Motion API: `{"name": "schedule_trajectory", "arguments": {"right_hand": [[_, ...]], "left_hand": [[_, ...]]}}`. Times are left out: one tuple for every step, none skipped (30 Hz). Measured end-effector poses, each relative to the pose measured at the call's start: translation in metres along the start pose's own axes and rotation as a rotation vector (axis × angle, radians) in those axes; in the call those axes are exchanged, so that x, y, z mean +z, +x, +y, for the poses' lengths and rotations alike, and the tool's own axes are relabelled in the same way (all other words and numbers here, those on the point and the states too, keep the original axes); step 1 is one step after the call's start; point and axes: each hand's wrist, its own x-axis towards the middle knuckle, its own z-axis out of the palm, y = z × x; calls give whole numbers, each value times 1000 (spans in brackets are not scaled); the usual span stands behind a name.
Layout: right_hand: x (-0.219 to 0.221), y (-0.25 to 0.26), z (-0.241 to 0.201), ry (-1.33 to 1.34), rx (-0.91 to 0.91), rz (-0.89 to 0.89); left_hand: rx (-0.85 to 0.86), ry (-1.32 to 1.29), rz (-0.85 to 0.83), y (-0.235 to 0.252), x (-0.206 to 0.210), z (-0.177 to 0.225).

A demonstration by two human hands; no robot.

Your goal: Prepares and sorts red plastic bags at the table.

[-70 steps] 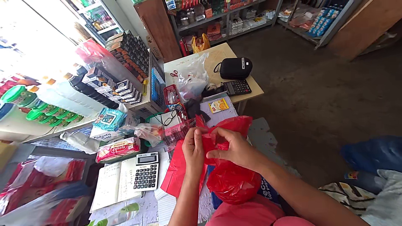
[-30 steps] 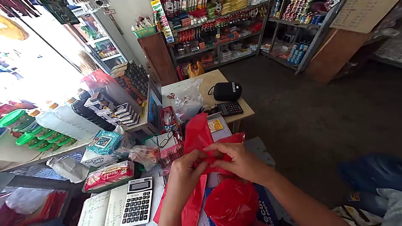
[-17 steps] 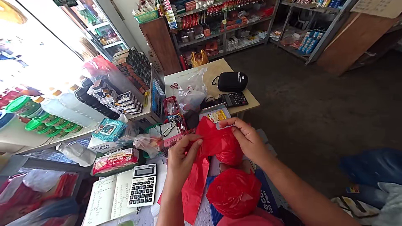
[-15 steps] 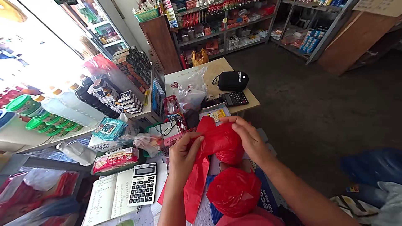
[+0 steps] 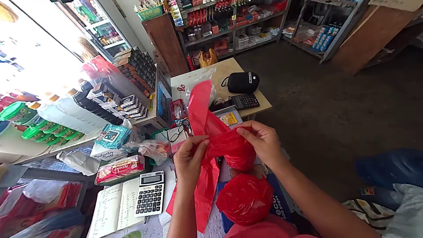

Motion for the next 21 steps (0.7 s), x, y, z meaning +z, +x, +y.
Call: {"name": "schedule_trajectory", "arguments": {"right_hand": [[0, 0, 0, -15, -14, 18], [0, -1, 0, -22, -22, 27], [0, -2, 0, -5, -19, 20], [0, -2, -1, 38, -8, -1], [0, -3, -2, 99, 10, -36], [-1, -4, -2, 163, 25, -93], [-1, -5, -2, 203, 26, -150], [1, -6, 0, 205, 12, -198], [2, -9, 2, 178, -2, -239], [4, -11, 3, 149, -2, -273], [7, -14, 3, 131, 11, -290], [10, -17, 1, 135, 16, -296], [13, -19, 0, 150, 0, -293], [15, -20, -3, 170, -41, -284], [16, -21, -7, 201, -94, -292], [17, -21, -11, 245, -140, -310], [16, -20, -16, 318, -174, -335], [15, -20, -21, 407, -192, -359], [13, -21, -25, 513, -192, -377], [10, -23, -29, 624, -169, -396], [4, -26, -33, 709, -130, -427]], "left_hand": [[-5, 15, 4, 0, 1, 0], [-15, 35, 1, -1, 1, -1], [-28, 60, -1, -2, 2, -1], [-36, 91, 1, -3, 3, -3], [-31, 137, 12, -5, 4, -6], [-9, 187, 28, -6, 2, -9], [32, 213, 31, -8, -2, -11], [89, 206, 15, -7, -9, -12], [142, 187, -8, -5, -16, -11], [193, 157, -29, -2, -24, -8], [234, 132, -42, 1, -29, -3], [262, 121, -50, 3, -33, 2], [275, 131, -59, 3, -36, 5], [275, 147, -75, 2, -37, 8], [257, 155, -94, 1, -36, 10], [228, 155, -113, -2, -35, 10], [181, 146, -148, -5, -34, 11], [125, 110, -211, -9, -34, 11], [71, 32, -292, -14, -34, 12], [29, -83, -378, -19, -34, 12], [-4, -206, -463, -24, -35, 14]]}}
